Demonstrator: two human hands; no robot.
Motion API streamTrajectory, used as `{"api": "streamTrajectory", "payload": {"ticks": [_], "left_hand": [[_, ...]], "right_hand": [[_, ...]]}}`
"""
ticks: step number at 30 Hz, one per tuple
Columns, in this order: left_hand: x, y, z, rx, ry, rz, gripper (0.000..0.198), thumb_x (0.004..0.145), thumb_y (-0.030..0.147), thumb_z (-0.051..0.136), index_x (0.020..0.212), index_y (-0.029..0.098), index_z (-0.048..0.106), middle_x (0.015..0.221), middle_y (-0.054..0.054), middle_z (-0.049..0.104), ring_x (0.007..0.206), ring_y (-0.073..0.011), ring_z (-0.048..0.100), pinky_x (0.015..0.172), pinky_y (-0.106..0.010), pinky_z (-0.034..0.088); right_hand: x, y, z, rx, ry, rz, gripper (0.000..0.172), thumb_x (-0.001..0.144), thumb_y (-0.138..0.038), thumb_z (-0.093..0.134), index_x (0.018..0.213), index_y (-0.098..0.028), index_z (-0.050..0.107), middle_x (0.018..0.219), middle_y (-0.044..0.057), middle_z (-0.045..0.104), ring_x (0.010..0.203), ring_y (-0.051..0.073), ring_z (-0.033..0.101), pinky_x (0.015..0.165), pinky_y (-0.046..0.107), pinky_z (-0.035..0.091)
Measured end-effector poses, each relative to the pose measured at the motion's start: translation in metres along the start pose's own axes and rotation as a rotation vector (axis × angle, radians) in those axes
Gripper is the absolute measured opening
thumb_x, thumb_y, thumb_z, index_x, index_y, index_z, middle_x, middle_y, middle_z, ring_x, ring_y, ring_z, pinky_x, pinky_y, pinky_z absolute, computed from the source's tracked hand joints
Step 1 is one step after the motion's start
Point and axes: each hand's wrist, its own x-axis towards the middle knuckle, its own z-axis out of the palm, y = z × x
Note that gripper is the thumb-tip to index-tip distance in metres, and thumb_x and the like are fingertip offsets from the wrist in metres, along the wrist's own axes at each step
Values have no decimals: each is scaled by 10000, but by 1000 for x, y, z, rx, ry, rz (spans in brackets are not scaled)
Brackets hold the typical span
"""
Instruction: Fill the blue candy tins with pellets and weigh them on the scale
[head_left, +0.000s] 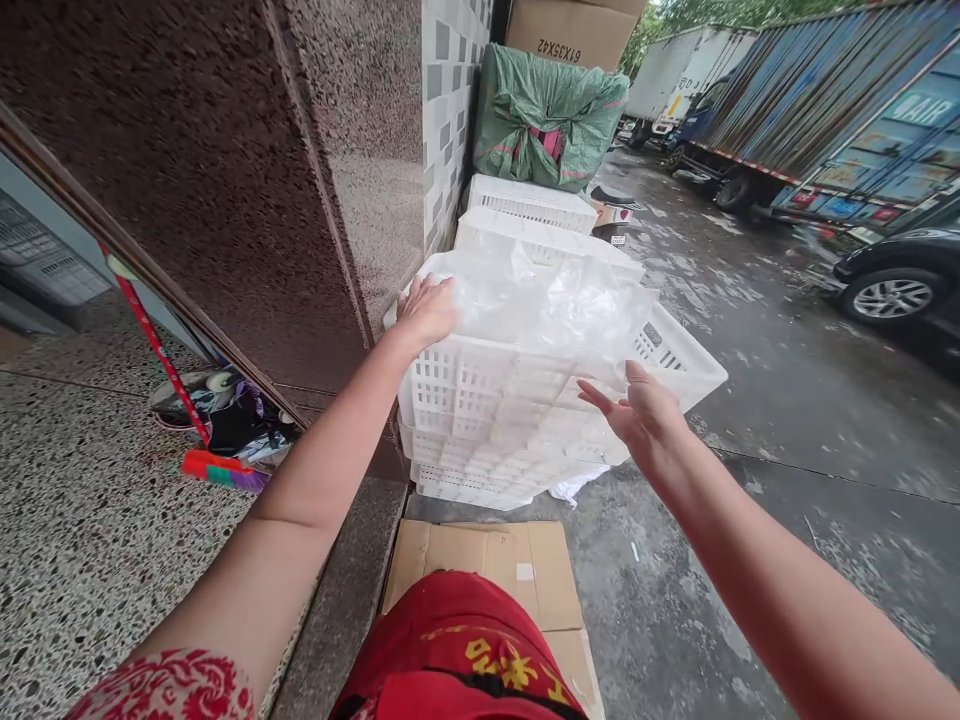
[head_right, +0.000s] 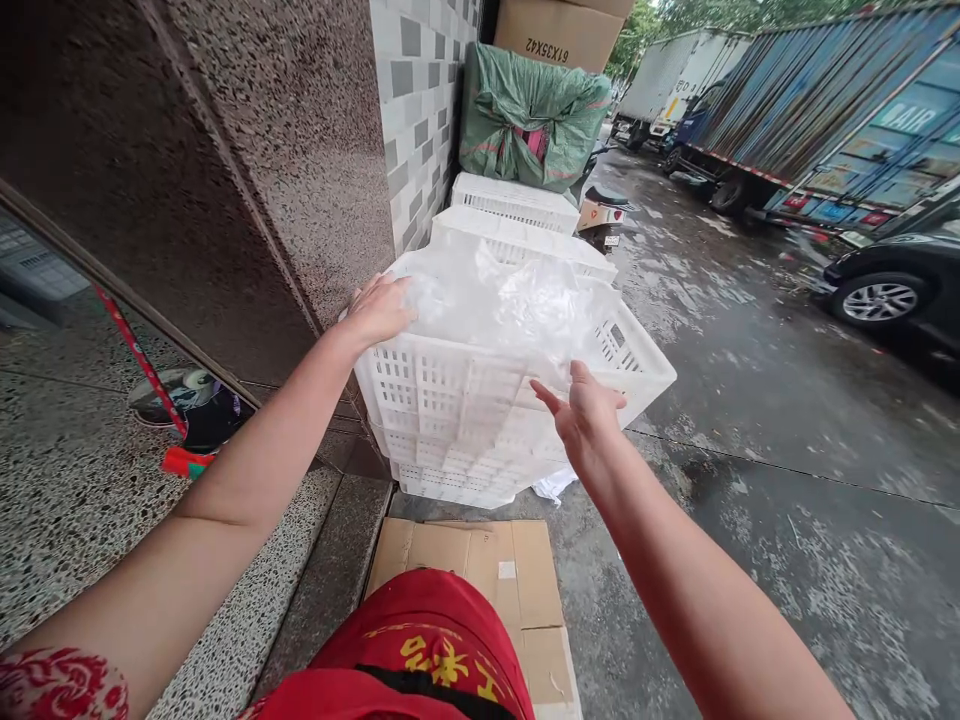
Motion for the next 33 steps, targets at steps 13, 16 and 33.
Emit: {"api": "streamTrajectory", "payload": {"ticks": [13,16,33], "left_hand": [[-62,-23,25,22,209,385,388,930,368,394,1202,191,607,1210,-83,651,1207,-229,517,1111,-439,217],[-63,-27,32,2,293,398,424,925,400,399,1247,182,568,1278,-87,609,1241,-224,489,1119,-434,221],[-292,-94,135,-120,64,-147,389,849,371,435,1182,228,577,1382,-99,495,1328,-234,388,1117,-429,274]], "right_hand": [[-31,-17,-16,29,19,181,869,669,-314,785,1360,-243,262,1470,218,147,1177,449,495,703,514,588],[-29,-11,-32,52,-9,159,818,652,-352,785,1313,-263,310,1451,191,194,1156,420,527,735,494,582],[5,15,-83,-136,-313,-19,816,632,-251,748,1280,-390,271,1396,40,266,1219,315,461,745,468,594]]}}
